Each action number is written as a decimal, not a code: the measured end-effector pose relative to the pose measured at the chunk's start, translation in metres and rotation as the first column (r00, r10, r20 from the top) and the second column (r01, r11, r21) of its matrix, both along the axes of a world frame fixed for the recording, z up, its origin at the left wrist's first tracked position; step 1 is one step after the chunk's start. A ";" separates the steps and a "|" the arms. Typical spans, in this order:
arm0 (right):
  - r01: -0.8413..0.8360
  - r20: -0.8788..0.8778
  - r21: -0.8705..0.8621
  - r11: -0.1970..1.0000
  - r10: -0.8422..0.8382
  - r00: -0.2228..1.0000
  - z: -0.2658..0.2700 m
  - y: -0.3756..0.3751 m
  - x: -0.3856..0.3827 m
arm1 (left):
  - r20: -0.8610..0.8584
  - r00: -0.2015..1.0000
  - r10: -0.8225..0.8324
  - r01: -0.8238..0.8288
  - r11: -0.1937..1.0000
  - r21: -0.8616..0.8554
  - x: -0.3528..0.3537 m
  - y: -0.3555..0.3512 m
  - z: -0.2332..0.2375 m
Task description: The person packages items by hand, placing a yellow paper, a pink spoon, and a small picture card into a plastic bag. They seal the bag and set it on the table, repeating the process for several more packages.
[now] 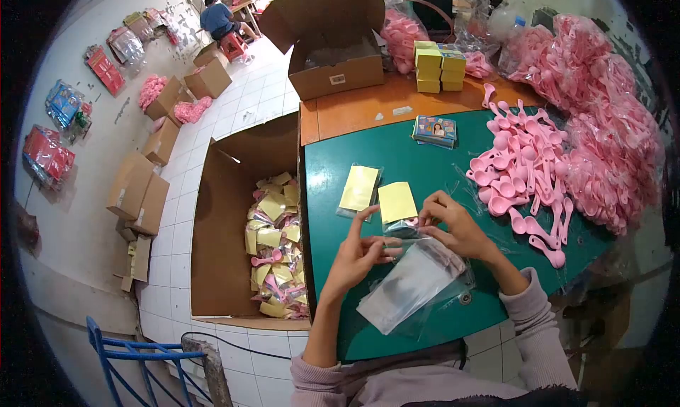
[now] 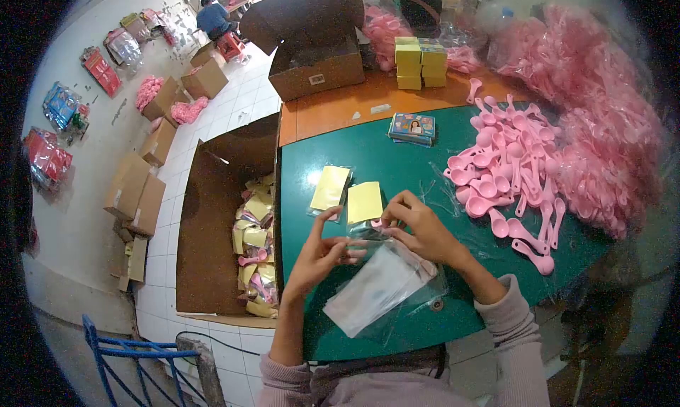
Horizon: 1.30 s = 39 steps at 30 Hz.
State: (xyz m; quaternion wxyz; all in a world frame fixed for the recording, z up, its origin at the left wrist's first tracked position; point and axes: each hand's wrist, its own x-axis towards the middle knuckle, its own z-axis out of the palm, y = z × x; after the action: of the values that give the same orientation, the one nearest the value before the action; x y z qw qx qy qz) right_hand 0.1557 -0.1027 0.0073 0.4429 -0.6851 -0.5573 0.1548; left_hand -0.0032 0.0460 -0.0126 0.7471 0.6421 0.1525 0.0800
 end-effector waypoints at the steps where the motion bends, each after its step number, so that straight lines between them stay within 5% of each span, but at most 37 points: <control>1: -0.001 -0.002 -0.001 1.000 0.001 1.000 0.000 -0.001 0.001 | 0.011 0.999 -0.045 0.043 0.990 0.136 0.000 0.000 -0.003; 5: -0.076 -0.085 -0.060 0.995 0.071 0.994 -0.001 -0.003 0.007 | -0.060 0.998 0.015 0.015 0.884 0.467 0.006 -0.007 -0.006; 7: -0.054 -0.073 -0.092 0.994 0.048 0.996 -0.006 -0.004 0.008 | -0.033 0.993 0.117 -0.098 0.933 0.345 0.008 -0.013 -0.002; 9: -0.030 -0.533 -0.194 0.981 -0.079 0.842 -0.013 -0.003 0.005 | -0.006 0.985 0.171 -0.147 0.863 0.484 0.008 -0.015 0.001; 15: -0.017 -0.709 -0.201 0.979 -0.134 0.693 -0.017 0.002 0.002 | -0.145 0.954 0.262 -0.194 0.909 0.369 0.011 -0.010 -0.015; 25: 0.139 -0.666 -0.179 0.974 -0.224 0.711 -0.013 0.004 -0.007 | -0.044 0.932 0.360 -0.340 0.910 0.237 0.015 -0.017 -0.019; 31: 0.141 -0.553 -0.174 0.975 -0.215 0.805 -0.012 0.001 -0.005 | 0.019 0.969 0.245 -0.234 0.898 0.373 0.016 -0.012 -0.017; 34: 0.268 -0.091 -0.059 0.962 -0.272 0.958 0.007 -0.009 0.019 | 0.094 0.950 0.298 -0.312 0.885 0.347 0.029 0.016 -0.014; 36: 0.365 0.359 0.035 0.930 -0.353 0.864 0.013 -0.037 0.053 | 0.123 0.935 0.333 -0.310 0.598 0.739 0.031 0.037 -0.008; 37: 0.431 0.407 -0.073 0.899 -0.368 0.836 0.032 -0.056 0.054 | 0.187 0.929 0.320 -0.303 0.365 0.880 0.031 0.044 -0.014; 39: 0.466 0.472 -0.171 0.868 -0.343 0.812 0.015 -0.086 0.085 | 0.111 0.954 0.278 -0.194 0.289 0.938 0.031 0.045 -0.015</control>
State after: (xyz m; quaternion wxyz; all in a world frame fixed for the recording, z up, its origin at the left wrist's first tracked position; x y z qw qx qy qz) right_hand 0.2411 -0.1892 0.0219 0.2321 -0.8607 -0.4526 -0.0208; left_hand 0.0280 0.0908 -0.0276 0.2108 0.9271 0.1980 0.2386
